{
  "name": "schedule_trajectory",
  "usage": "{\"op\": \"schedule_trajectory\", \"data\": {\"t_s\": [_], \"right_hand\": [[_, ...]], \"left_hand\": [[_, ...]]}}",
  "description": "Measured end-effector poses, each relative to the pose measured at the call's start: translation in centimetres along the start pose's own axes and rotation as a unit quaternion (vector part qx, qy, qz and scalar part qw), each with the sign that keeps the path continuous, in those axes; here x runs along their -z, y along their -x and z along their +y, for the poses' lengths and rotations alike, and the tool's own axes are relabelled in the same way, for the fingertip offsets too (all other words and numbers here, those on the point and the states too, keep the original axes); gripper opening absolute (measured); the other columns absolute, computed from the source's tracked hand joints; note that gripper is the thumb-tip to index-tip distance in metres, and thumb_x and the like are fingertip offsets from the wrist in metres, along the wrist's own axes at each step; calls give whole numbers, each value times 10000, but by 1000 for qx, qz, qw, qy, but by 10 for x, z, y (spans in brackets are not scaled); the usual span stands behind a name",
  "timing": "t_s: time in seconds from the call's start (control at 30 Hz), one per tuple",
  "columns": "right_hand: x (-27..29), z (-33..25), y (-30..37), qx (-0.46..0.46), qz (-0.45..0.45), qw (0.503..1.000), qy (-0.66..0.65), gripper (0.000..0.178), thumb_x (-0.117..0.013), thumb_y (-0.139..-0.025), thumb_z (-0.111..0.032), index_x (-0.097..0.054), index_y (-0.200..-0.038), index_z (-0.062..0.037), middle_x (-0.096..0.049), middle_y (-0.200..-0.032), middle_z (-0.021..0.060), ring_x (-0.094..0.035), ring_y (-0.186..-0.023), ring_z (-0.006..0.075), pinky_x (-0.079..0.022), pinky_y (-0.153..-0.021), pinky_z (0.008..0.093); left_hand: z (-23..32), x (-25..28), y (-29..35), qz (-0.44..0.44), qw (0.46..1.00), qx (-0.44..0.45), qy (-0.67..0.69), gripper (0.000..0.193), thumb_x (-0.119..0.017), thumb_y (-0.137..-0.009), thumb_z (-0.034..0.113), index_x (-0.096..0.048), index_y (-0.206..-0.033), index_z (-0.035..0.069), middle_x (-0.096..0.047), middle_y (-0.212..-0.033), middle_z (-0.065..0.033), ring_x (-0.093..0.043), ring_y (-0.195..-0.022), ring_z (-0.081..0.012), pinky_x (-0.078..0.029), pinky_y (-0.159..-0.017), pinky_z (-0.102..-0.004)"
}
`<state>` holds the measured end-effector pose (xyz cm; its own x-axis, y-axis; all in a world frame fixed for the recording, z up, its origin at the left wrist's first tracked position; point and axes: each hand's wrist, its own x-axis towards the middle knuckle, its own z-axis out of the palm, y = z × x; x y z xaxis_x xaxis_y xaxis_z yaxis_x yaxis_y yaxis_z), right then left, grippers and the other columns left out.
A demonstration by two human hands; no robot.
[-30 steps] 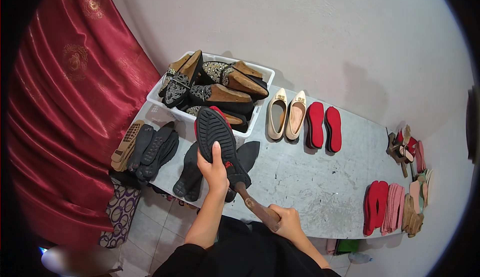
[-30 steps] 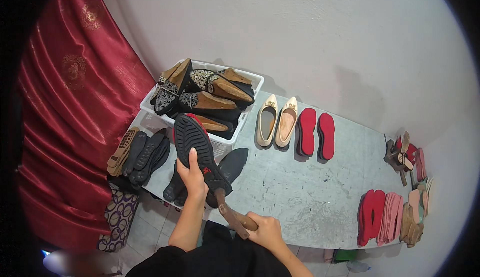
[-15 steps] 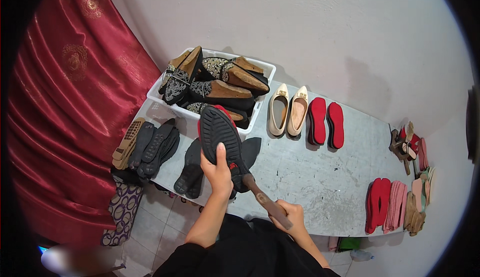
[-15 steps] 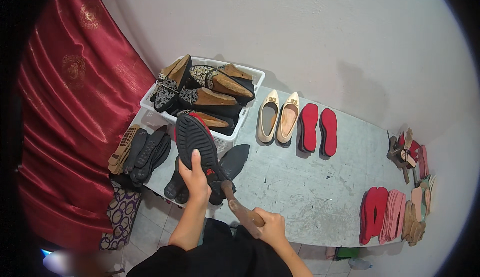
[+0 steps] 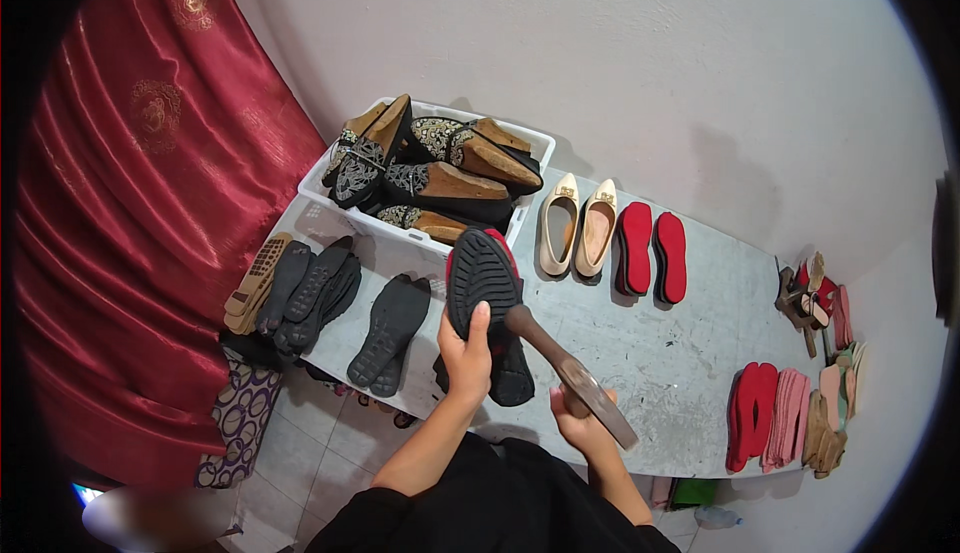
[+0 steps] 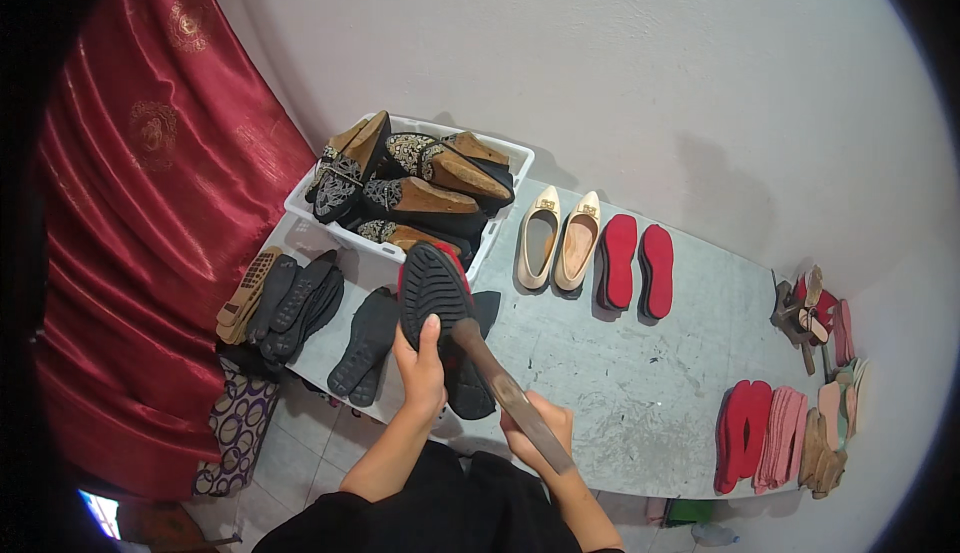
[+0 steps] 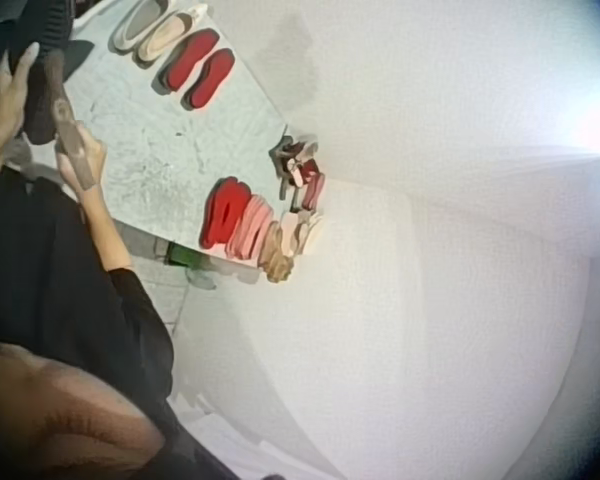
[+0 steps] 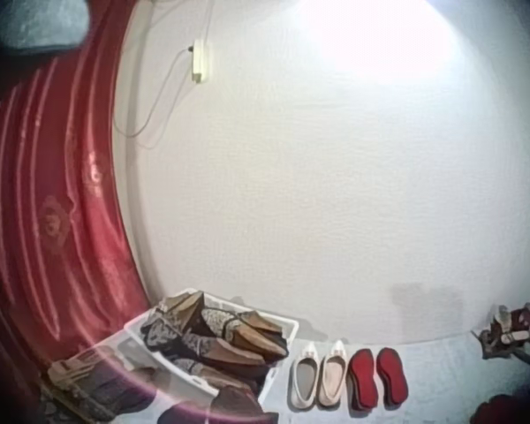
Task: The person assembles a shoe by joining the shoe sole and shoe upper with a hammer.
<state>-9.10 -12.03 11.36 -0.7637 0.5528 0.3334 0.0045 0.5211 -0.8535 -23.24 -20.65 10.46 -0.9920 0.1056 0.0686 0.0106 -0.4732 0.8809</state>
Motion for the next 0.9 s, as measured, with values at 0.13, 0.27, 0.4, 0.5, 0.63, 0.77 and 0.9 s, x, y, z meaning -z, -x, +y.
{"op": "schedule_trajectory", "data": {"t_s": [0.13, 0.27, 0.4, 0.5, 0.63, 0.77, 0.9], "right_hand": [[4, -4, -17, -14, -31, 998, 44, 83, -660, -683, -82, -592, -719, -54, -516, -524, 107, -550, -448, 264, -427, -465, 306], [1, -10, -23, 54, 27, 997, 41, 117, -681, -671, -98, -586, -716, -45, -504, -519, 106, -521, -430, 245, -407, -452, 291], [0, -12, -28, 17, 5, 998, 68, 109, -676, -686, -100, -602, -746, -47, -538, -577, 124, -549, -460, 234, -425, -471, 293], [-8, -12, -29, 40, 94, 995, 13, 135, -690, -687, -99, -573, -715, -38, -507, -525, 123, -553, -450, 251, -426, -470, 293], [2, -27, -29, 20, 27, 995, 94, 155, -691, -681, -95, -549, -707, -37, -521, -542, 131, -574, -486, 278, -439, -483, 300], [0, -29, -17, 14, 10, 998, 53, 155, -696, -663, -102, -569, -732, -47, -539, -560, 131, -585, -506, 291, -438, -484, 297], [4, -23, -8, 66, -40, 992, 102, 97, -668, -710, -68, -603, -777, -42, -550, -577, 110, -574, -478, 266, -419, -461, 297]], "left_hand": [[-2, -4, 5, 9, 1000, 26, -14, 291, -580, -877, 149, -517, -1095, -32, -584, -1001, -80, -544, -887, -122, -442, -806, -255], [-11, 4, 13, -39, 998, 4, -43, 303, -595, -870, 152, -521, -1097, -34, -592, -995, -82, -547, -891, -124, -440, -803, -258], [-12, 2, 16, -26, 995, 58, -71, 347, -632, -849, 198, -532, -1092, -30, -604, -983, -80, -560, -871, -139, -452, -783, -272], [-9, 2, 21, -61, 992, 22, -104, 350, -658, -824, 209, -557, -1064, -24, -623, -939, -80, -574, -824, -139, -462, -751, -281], [-11, 2, 22, -59, 986, 55, -146, 330, -642, -828, 187, -558, -1068, -24, -621, -939, -76, -571, -836, -136, -458, -756, -278], [-3, 3, 27, -104, 985, -7, -137, 315, -636, -822, 166, -559, -1055, -32, -618, -923, -74, -559, -831, -124, -451, -757, -269], [-12, 11, 25, -94, 986, -51, -128, 310, -655, -805, 157, -562, -1032, -32, -620, -870, -67, -539, -785, -101, -453, -715, -264]]}}
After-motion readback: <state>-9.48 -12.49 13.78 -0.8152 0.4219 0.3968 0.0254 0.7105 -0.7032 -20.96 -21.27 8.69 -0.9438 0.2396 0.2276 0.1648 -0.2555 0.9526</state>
